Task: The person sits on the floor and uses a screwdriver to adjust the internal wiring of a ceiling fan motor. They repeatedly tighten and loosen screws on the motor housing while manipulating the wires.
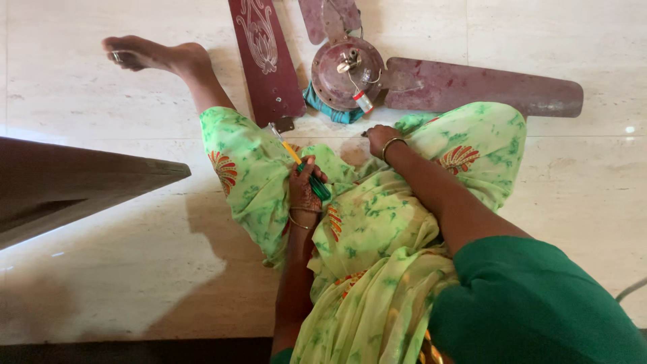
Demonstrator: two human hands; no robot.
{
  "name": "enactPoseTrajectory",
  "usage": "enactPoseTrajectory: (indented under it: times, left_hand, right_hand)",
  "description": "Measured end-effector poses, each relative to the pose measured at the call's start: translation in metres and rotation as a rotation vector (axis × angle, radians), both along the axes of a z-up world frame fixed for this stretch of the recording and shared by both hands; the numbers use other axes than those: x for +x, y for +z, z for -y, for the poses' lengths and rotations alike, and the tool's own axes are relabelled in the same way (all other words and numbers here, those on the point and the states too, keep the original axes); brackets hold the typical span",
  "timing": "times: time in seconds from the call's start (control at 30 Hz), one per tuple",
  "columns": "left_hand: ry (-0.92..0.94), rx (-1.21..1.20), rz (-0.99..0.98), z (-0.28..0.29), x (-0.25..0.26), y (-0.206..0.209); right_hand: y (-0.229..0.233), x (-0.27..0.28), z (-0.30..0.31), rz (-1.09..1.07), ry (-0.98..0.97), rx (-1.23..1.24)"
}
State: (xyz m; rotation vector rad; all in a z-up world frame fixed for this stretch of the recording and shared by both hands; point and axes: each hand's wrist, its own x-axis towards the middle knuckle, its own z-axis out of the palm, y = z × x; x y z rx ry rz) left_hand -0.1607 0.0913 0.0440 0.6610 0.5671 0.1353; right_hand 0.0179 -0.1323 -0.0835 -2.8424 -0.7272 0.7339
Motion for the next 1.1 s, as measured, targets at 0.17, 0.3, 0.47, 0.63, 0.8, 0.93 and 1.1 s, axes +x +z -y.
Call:
enactPoseTrajectory:
  times: [0.17, 0.3, 0.47, 0.63, 0.8, 0.93, 1.1]
  left_hand:
    - [-0.036, 0.01, 0.031, -0.008, -0.007, 0.021]
    - [-0.037, 0.071, 0.005, -0.012, -0.015, 0.021]
    - [-0.013, 0.087, 0.009, 0.005, -0.013, 0.006]
    - [-0.026, 0.122, -0.053, 0.028, 0.006, -0.021]
    - [-0.054, 0.19, -0.167, 0.036, 0.021, -0.033]
    - [-0.059, 0.201, -0.203, 0.039, 0.023, -0.033]
    - [-0.067, 0.202, -0.208, 0.04, 0.031, -0.035]
  right_hand:
    - [0.029, -0.003, -0.022, -0.125, 0.038, -0.131]
    - [0.045, -0.004, -0.027, -0.105, 0.009, 0.175]
    - [0.067, 0.04, 0.011, -0.058, 0.023, 0.711]
    - [0.065, 0.118, 0.071, -0.144, -0.342, 0.868]
    - [0.032, 0.159, 0.084, -0.375, -0.64, 1.02]
    - [0.012, 0.159, 0.064, -0.427, -0.612, 1.149]
    - [0.023, 0.17, 0.048, -0.21, -0.492, 1.058]
